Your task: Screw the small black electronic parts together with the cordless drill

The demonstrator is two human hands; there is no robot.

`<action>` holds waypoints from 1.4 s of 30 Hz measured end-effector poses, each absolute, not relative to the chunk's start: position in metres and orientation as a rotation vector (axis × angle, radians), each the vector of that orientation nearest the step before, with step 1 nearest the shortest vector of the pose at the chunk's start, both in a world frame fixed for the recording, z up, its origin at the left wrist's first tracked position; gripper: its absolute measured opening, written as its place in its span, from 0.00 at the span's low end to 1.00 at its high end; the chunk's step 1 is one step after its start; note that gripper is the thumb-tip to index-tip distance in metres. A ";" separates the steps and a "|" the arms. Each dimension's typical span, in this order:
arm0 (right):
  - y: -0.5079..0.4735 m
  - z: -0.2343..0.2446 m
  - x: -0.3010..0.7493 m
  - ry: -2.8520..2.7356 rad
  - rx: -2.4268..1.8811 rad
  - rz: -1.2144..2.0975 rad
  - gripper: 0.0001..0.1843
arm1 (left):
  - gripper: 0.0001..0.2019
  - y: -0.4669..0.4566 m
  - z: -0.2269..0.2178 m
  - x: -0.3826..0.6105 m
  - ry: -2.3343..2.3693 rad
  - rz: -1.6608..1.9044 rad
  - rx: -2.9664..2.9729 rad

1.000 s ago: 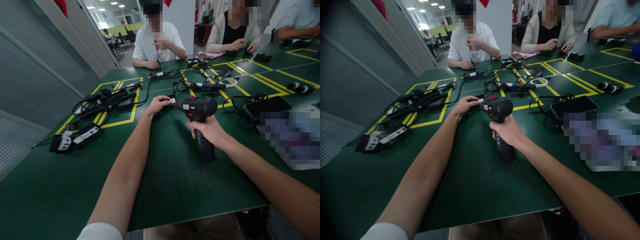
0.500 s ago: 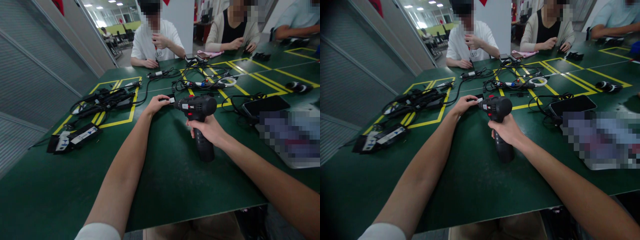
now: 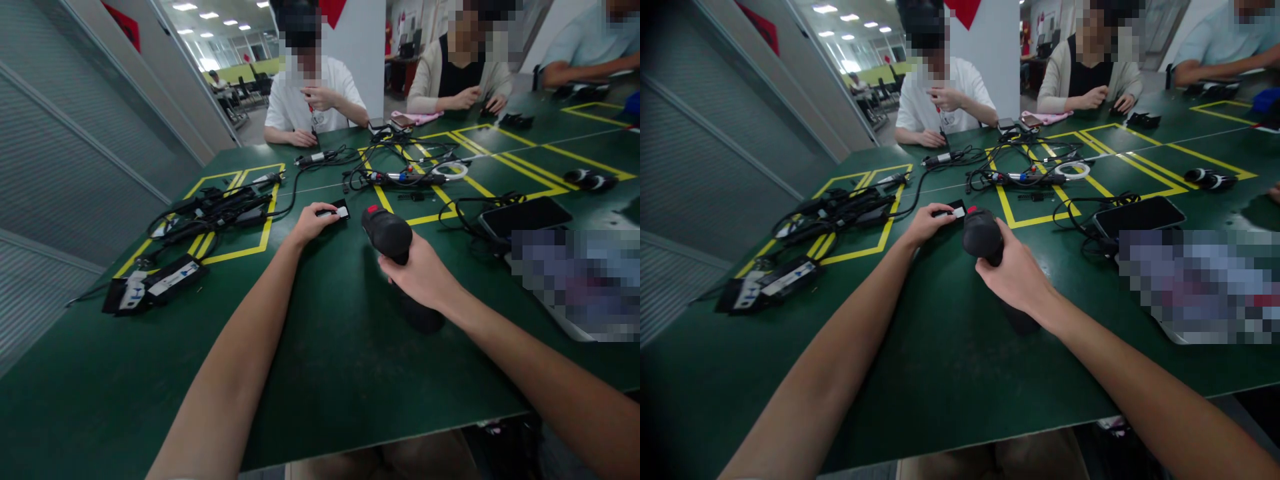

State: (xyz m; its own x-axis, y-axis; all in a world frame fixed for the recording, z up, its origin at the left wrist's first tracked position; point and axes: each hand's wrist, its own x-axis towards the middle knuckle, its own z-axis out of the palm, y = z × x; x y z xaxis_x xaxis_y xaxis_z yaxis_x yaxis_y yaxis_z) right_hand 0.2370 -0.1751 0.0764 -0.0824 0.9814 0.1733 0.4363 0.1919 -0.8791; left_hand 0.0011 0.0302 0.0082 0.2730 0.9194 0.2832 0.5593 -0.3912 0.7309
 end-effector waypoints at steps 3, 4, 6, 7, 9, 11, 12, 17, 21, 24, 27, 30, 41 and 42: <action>-0.178 0.079 0.235 -1.754 -1.510 0.713 0.28 | 0.19 0.000 0.010 -0.003 1.362 0.963 2.062; -0.179 0.079 0.234 -1.792 -1.553 0.672 0.30 | 0.19 -0.013 0.011 -0.005 1.360 0.960 2.069; -0.180 0.077 0.233 -1.883 -1.642 0.599 0.36 | 0.18 -0.040 0.011 -0.009 1.330 0.957 2.091; -0.181 0.075 0.232 -1.934 -1.697 0.565 0.38 | 0.17 -0.053 0.011 -0.010 1.309 0.958 2.104; -0.183 0.070 0.230 -2.042 -1.815 0.502 0.43 | 0.16 -0.074 0.012 -0.012 1.281 0.968 2.120; -0.186 0.066 0.227 -2.147 -1.911 0.436 0.46 | 0.15 -0.087 0.012 -0.013 1.277 0.991 2.123; -0.188 0.064 0.225 -2.190 -1.947 0.399 0.47 | 0.15 -0.090 0.012 -0.013 1.279 1.000 2.123; -0.195 0.061 0.218 -2.285 -2.017 0.279 0.46 | 0.15 -0.089 0.012 -0.013 1.279 0.983 2.110; -0.198 0.065 0.216 -2.281 -2.043 0.371 0.48 | 0.16 -0.083 0.012 -0.013 1.249 0.974 2.104; -0.203 0.068 0.212 -2.239 -2.053 0.474 0.52 | 0.15 -0.077 0.012 -0.009 1.218 0.968 2.118; -0.205 0.072 0.209 -2.205 -2.066 0.524 0.51 | 0.14 -0.068 0.012 -0.004 1.188 0.987 2.125; -0.198 0.077 0.210 -2.250 -2.063 0.477 0.49 | 0.14 -0.057 0.012 0.001 1.180 0.999 2.119; -0.202 0.074 0.194 -2.194 -1.976 0.521 0.43 | 0.15 -0.034 0.007 0.007 1.130 1.003 2.110; -0.204 0.075 0.190 -2.214 -1.954 0.508 0.43 | 0.15 -0.034 0.007 0.007 1.132 1.002 2.110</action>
State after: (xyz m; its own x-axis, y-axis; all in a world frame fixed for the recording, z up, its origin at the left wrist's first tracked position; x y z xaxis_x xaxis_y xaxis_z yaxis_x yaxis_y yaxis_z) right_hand 0.1902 -0.2039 0.0747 -0.1431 0.9832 -0.1130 0.9341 0.0965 -0.3436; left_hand 0.0071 -0.0343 0.0074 0.3711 0.8576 0.3560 0.4569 -0.5024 0.7340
